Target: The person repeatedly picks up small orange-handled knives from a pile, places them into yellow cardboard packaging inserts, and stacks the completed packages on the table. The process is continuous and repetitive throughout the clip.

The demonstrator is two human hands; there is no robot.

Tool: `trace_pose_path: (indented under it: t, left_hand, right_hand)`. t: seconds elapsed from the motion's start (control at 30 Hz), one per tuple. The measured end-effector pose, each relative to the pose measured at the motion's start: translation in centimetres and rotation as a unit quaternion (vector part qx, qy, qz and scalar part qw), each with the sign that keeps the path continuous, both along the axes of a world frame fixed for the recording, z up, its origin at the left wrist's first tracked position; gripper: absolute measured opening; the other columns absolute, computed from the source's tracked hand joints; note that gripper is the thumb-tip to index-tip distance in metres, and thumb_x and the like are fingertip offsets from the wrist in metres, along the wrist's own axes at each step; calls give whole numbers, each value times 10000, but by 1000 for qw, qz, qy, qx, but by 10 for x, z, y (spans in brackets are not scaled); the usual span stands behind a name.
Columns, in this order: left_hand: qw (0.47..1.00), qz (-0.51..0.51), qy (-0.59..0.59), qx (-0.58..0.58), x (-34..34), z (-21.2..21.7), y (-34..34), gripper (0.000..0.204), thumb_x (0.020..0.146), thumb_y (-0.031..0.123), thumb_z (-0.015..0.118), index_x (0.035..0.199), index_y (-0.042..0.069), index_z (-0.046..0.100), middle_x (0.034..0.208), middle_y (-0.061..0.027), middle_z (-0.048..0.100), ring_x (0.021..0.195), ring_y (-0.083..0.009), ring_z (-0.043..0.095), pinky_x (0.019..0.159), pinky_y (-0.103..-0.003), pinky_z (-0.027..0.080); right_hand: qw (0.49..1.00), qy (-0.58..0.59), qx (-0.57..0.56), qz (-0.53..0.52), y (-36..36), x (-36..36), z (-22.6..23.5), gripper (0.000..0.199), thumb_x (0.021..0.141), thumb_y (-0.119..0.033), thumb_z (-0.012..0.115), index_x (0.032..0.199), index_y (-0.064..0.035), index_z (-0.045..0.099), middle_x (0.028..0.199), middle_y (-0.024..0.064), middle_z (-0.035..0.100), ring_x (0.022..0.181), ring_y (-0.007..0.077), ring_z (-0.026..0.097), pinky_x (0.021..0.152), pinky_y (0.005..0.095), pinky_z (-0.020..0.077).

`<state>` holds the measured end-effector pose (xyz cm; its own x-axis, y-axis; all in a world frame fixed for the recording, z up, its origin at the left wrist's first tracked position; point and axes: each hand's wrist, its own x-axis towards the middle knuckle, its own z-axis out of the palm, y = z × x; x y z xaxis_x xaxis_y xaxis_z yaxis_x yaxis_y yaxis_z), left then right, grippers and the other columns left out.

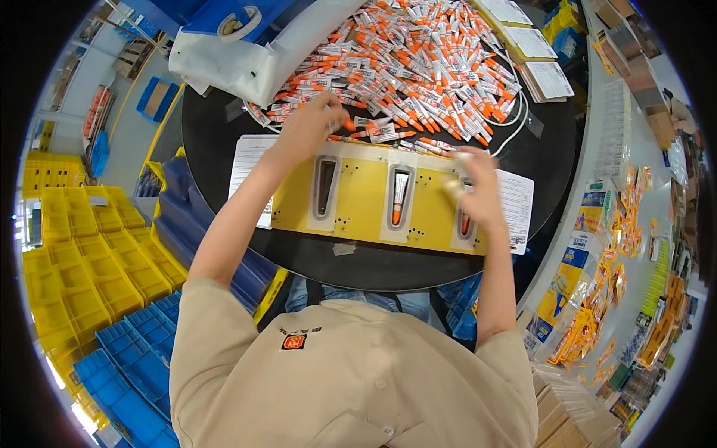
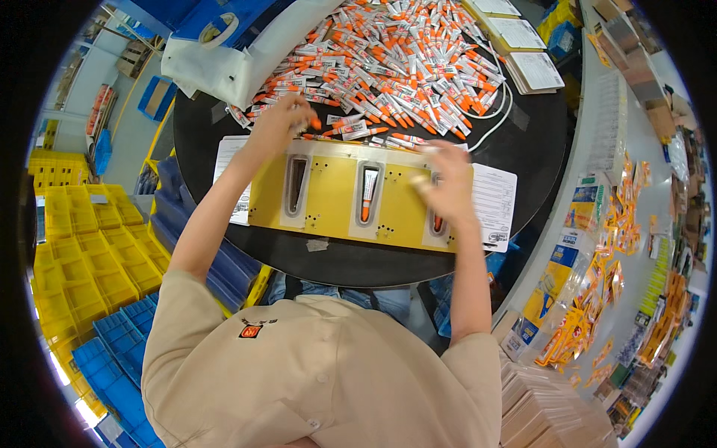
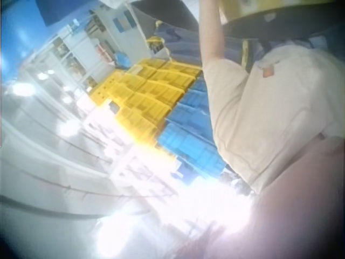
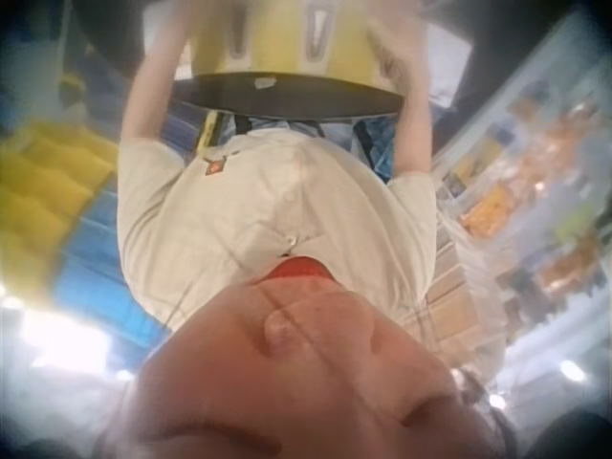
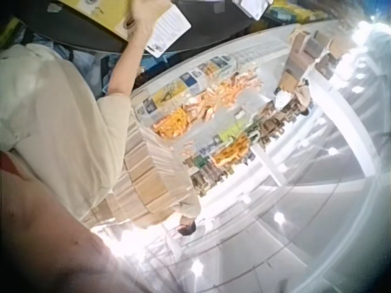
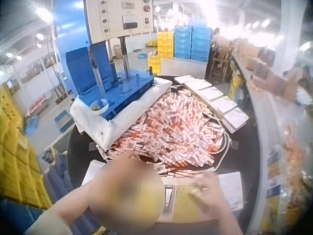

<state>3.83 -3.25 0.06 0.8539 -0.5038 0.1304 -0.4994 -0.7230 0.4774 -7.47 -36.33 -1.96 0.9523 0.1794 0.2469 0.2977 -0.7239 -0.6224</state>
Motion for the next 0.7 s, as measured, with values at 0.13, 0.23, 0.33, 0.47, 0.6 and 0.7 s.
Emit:
trace_pose_path:
  t: [0.13, 0.23, 0.33, 0.47, 0.6, 0.7]
  left_hand:
    - [985, -167, -3, 50, -72, 19, 29, 209, 770, 68, 586, 953, 140, 655, 989, -39, 570, 872, -266, 595, 732, -357, 488]
    - [978, -197, -2, 65, -91, 14, 41, 281, 716, 50, 580, 971, 136, 660, 973, -33, 578, 886, -246, 598, 739, -343, 493]
    - [984, -169, -16, 46, -94, 4, 46, 385, 656, -11, 646, 1016, 125, 663, 994, -38, 594, 889, -251, 606, 733, -354, 509]
    - [996, -78, -26, -19, -101, -1, 69, 465, 679, -54, 589, 1112, 109, 635, 1137, -98, 617, 1004, -296, 598, 817, -362, 515]
    - [951, 293, -63, 73, -81, -5, 133, 616, 794, 393, 695, 1203, -27, 509, 1256, -232, 480, 1026, -415, 575, 844, -403, 499]
    - [921, 258, 101, 273, -65, -5, 147, 605, 731, 422, 724, 1064, -67, 597, 1135, -257, 549, 954, -379, 620, 811, -418, 521]
  right_hand:
    - [899, 96, -201, -377, -97, -46, -30, 771, 768, -492, 690, 1328, -22, 444, 1343, 225, 454, 1271, 382, 396, 1072, 488, 269]
    - [868, 159, -164, -442, -115, -71, -73, 749, 854, -572, 535, 1391, -70, 391, 1436, 199, 372, 1383, 358, 248, 1043, 665, 149]
    - [890, 66, -174, -417, -125, -79, -94, 575, 906, -463, 517, 1327, -73, 482, 1372, 146, 467, 1327, 344, 340, 1035, 586, 242]
    - [885, -35, -198, -419, -114, -80, -71, 404, 909, -362, 550, 1176, -64, 606, 1142, 159, 608, 1088, 358, 527, 882, 457, 418]
    - [868, -64, -129, -476, -65, -77, 25, 306, 900, -286, 583, 1036, -16, 626, 844, 190, 614, 770, 367, 583, 691, 444, 463]
    - [925, -76, 24, -371, 8, -79, 60, 300, 910, -259, 576, 1030, 13, 613, 857, 229, 628, 775, 403, 602, 684, 419, 470]
